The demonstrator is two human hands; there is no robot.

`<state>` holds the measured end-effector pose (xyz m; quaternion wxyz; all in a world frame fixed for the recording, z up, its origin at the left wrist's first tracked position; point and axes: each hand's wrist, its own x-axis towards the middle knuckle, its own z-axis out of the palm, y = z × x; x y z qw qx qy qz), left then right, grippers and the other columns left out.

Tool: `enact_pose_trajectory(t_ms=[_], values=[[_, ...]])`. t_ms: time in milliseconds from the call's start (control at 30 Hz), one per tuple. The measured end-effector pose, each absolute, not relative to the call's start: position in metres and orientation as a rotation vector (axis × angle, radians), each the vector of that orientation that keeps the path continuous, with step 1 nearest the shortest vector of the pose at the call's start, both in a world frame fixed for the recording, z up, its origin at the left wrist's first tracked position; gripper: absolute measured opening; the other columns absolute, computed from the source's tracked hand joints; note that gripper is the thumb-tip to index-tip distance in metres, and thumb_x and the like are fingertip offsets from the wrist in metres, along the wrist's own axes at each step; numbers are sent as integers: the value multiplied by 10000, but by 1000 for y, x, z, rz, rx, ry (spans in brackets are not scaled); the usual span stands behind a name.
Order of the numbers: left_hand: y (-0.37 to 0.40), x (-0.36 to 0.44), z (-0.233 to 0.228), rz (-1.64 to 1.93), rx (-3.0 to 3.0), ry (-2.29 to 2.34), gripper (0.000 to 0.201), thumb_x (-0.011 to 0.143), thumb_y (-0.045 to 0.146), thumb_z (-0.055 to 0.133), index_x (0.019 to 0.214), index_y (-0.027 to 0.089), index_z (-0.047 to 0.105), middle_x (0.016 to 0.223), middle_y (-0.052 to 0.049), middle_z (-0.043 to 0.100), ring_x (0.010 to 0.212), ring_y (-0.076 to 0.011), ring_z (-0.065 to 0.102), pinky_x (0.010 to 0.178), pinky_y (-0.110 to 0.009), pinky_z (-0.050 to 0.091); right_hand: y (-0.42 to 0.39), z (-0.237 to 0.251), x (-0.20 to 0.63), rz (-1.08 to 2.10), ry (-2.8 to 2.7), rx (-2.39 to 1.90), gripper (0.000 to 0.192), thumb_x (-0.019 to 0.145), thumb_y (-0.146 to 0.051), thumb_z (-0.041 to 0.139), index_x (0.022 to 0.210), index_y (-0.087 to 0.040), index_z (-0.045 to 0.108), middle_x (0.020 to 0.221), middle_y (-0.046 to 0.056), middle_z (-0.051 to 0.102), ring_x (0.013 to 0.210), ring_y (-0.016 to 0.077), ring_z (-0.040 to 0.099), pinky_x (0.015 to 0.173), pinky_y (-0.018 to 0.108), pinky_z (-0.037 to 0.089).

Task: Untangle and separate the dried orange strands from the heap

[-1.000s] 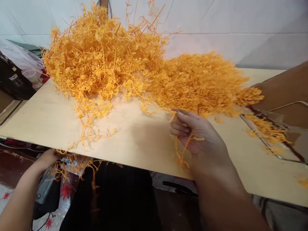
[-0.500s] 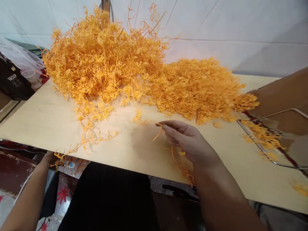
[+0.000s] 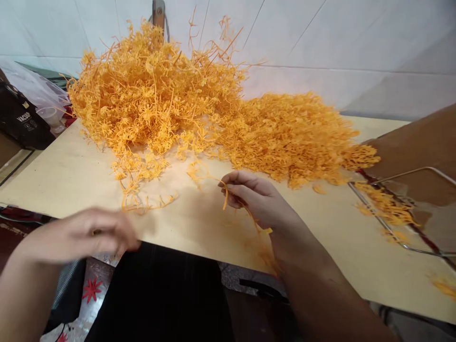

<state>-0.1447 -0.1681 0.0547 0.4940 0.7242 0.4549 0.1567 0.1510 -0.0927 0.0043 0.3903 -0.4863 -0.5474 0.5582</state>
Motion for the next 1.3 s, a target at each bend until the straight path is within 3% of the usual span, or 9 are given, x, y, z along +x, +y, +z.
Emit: enact_pose_trajectory(t_ms=[100, 167, 300, 500, 633, 867, 1033, 1167, 1300], values=[[-111, -99, 54, 891, 1522, 1154, 275, 797, 363, 523, 950, 164, 637, 959, -72, 646, 780, -103, 588, 683, -212, 479, -90, 13, 143, 1466, -1437, -1147, 57, 642, -152, 503, 673, -159, 550, 562, -17, 498, 455, 56, 420, 448, 217, 314], [-78, -67, 45, 929, 1393, 1117, 288, 793, 349, 534, 988, 145, 591, 1057, -85, 600, 869, -111, 568, 723, -234, 474, -85, 19, 141, 1492, -1417, -1084, 70, 625, -130, 511, 671, -157, 556, 580, -10, 525, 478, 64, 462, 472, 217, 359], [-47, -26, 22, 802, 1362, 1089, 207, 786, 291, 539, 915, 129, 540, 878, -41, 568, 757, -86, 524, 661, -235, 437, -67, 21, 143, 1541, -1323, -1066, 83, 651, -204, 588, 710, -163, 546, 623, -2, 565, 481, 72, 493, 456, 214, 390], [-39, -25, -6, 1049, 1592, 1163, 232, 674, 99, 592, 894, 131, 526, 754, 24, 504, 599, -37, 407, 589, -192, 372, -44, 8, 130, 1643, -1452, -1135, 431, 630, -567, 642, 712, -166, 508, 552, -27, 506, 449, 64, 465, 424, 211, 403], [-36, -27, -13, 1124, 1641, 1155, 212, 695, 78, 533, 900, 132, 544, 880, -19, 573, 714, -66, 507, 673, -214, 421, -42, -1, 117, 1505, -1564, -1166, 350, 652, -417, 686, 682, -181, 429, 511, -62, 471, 444, 58, 466, 443, 209, 420], [-37, -21, -7, 1066, 1580, 1007, 188, 799, 238, 494, 934, 117, 546, 814, -31, 590, 768, -98, 559, 732, -240, 447, -50, -6, 125, 1424, -1474, -1103, 131, 746, -247, 566, 725, -176, 458, 656, -32, 526, 515, 53, 498, 495, 212, 454], [-40, -25, -4, 1042, 1986, 1264, 240, 810, 294, 482, 964, 148, 593, 866, -43, 582, 806, -128, 524, 710, -252, 419, -53, -5, 124, 1430, -1428, -1134, 33, 754, -171, 469, 728, -176, 490, 698, -23, 540, 449, 24, 395, 435, 193, 343], [-44, -27, 1, 828, 2319, 1436, 314, 863, 359, 369, 823, 135, 586, 781, -48, 555, 744, -141, 493, 692, -277, 381, -53, -6, 122, 1394, -1382, -1168, 172, 698, -70, 413, 798, -185, 493, 677, -38, 511, 499, 39, 390, 448, 187, 305], [-47, -26, 4, 525, 2358, 1531, 358, 871, 369, 301, 687, 151, 518, 640, -18, 491, 612, -121, 427, 596, -260, 326, -55, -7, 123, 1426, -1444, -1131, 53, 752, -190, 464, 793, -179, 497, 597, -49, 455, 508, 52, 376, 437, 193, 273]])
